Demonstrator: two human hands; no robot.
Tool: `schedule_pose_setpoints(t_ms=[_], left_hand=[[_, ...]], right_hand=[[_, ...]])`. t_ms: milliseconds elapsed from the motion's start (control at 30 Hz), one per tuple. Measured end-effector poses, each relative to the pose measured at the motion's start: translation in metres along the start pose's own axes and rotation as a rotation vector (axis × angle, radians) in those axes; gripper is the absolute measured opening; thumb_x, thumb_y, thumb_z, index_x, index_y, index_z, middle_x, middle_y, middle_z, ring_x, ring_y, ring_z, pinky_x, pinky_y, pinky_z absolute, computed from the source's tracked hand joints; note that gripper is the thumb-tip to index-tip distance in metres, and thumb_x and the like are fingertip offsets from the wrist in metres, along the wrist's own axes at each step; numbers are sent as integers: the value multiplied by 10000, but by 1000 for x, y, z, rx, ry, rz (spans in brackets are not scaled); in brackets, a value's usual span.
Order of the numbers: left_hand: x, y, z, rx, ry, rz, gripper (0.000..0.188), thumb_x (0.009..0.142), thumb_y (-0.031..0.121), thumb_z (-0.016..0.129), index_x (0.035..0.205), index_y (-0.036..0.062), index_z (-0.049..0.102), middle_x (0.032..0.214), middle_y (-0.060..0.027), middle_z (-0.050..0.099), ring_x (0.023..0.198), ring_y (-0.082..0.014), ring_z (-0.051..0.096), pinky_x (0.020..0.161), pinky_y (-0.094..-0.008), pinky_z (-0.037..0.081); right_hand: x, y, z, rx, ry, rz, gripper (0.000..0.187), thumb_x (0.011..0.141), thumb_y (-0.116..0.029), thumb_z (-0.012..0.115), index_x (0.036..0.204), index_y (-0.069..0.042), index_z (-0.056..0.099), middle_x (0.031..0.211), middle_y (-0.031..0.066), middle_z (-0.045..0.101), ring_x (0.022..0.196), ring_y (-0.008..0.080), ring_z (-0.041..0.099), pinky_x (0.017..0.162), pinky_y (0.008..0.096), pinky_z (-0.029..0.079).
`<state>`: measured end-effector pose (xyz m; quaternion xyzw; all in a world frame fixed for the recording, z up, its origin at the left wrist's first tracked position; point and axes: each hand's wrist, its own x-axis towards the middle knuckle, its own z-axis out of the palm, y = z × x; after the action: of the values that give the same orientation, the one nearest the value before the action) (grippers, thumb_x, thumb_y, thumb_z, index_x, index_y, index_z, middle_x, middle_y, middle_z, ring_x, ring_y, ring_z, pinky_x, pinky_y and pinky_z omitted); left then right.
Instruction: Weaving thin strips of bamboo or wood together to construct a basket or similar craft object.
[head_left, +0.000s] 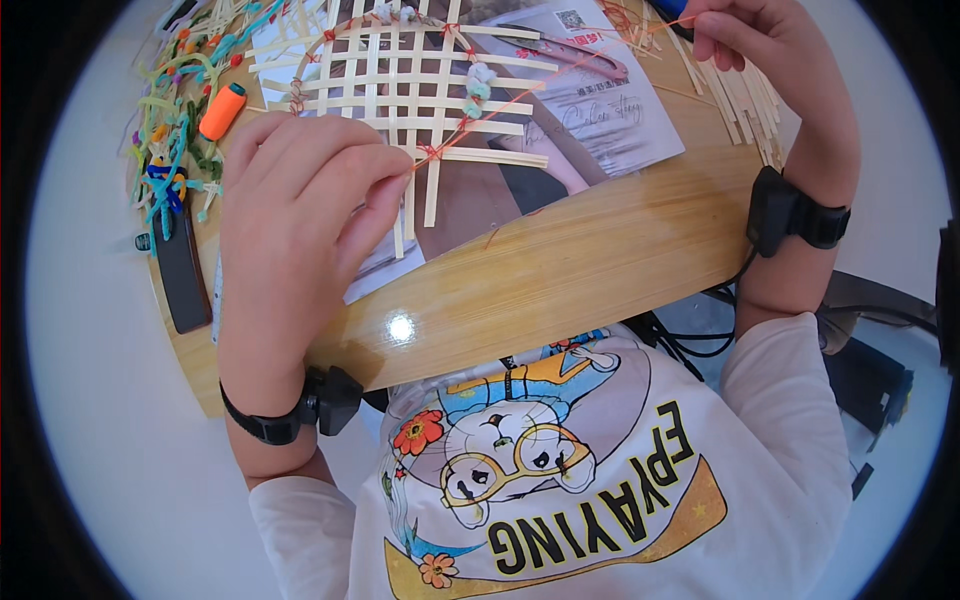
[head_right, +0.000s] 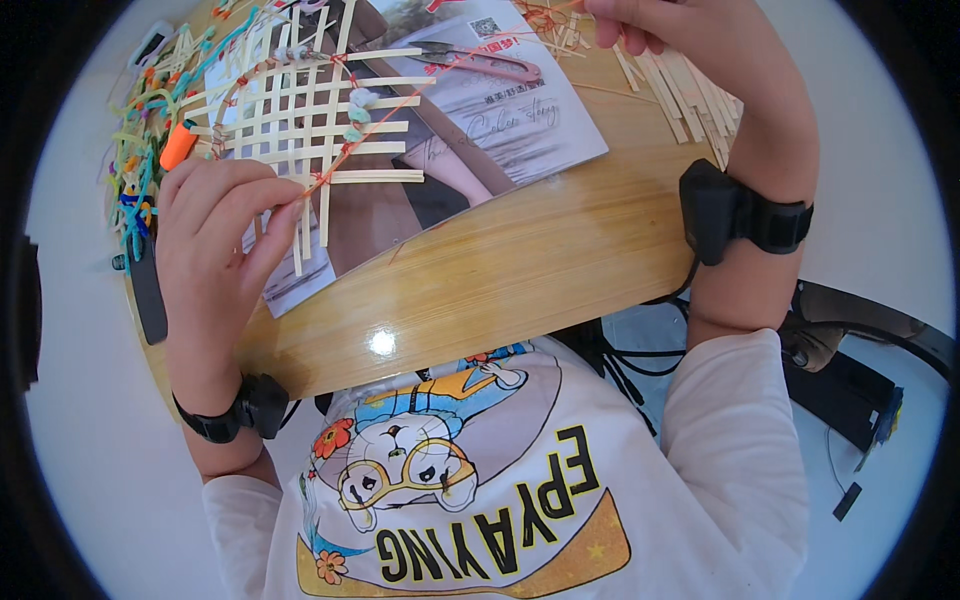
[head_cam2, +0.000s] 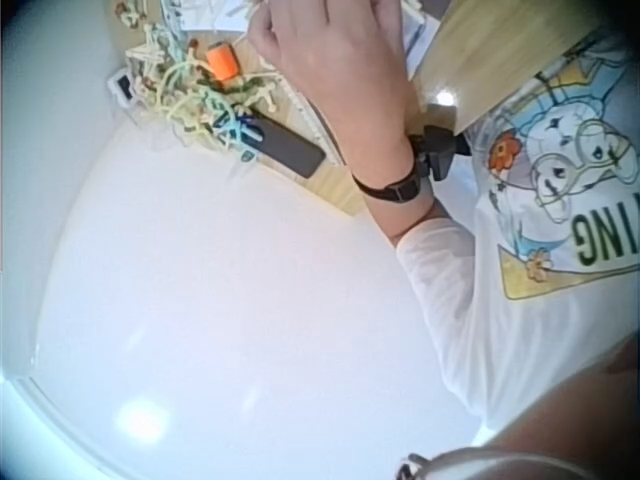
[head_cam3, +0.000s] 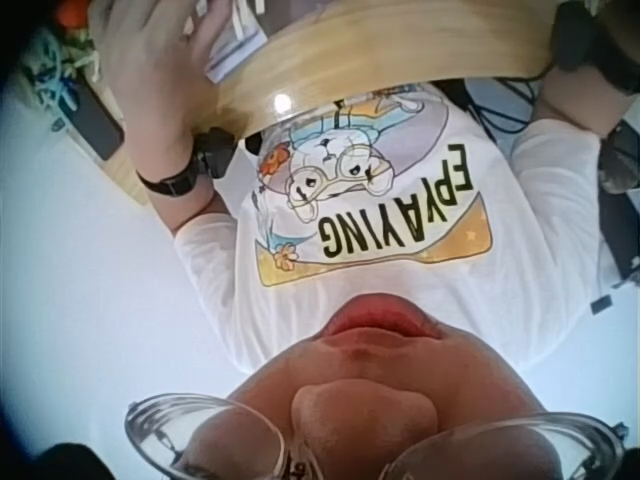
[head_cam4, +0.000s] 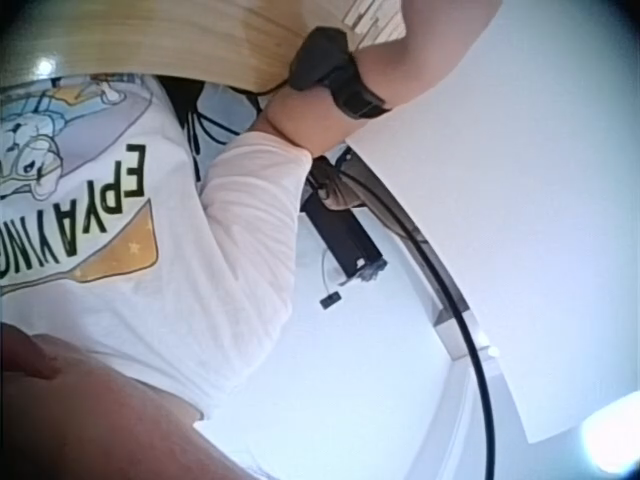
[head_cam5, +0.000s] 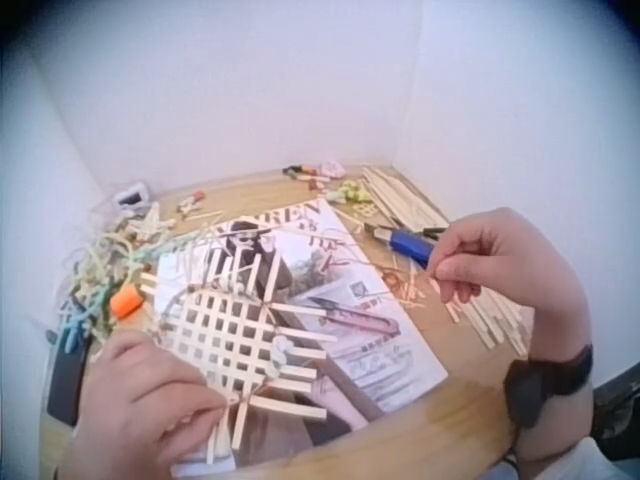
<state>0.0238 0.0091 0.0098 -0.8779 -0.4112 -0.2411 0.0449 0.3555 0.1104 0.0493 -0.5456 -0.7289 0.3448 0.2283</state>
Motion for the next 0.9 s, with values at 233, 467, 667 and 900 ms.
schedule_pose_setpoints(t_ms=[233,467,667,900], left_hand=[[-1,-2,1,-13,4,-4,173,702,38,759,839,102,674,851,-15,632,815,-201,590,801,-339,431],[-2,-3,0,-28,4,-26,168,707,50,744,843,98,660,847,-12,631,826,-207,593,812,-352,425],[-3,-4,5,-130,-80,-63,169,701,51,756,847,90,679,863,-22,641,844,-216,587,810,-341,424],[-5,-3,17,-233,-194,-20,187,704,67,752,871,92,671,866,-29,628,788,-245,562,789,-354,413]], right_hand=[[3,24,-23,240,-102,-115,103,912,-56,601,889,41,629,682,88,652,562,116,606,527,226,486],[-1,26,-26,414,-416,-166,162,960,-138,573,867,-5,583,693,118,660,548,134,619,485,206,471],[6,26,1,1218,-581,-446,184,1028,-191,439,1021,-24,515,910,204,680,655,184,675,540,215,533],[10,-1,46,1229,-308,-222,290,1044,-195,371,1140,47,498,1287,275,542,1023,246,665,777,269,597]])
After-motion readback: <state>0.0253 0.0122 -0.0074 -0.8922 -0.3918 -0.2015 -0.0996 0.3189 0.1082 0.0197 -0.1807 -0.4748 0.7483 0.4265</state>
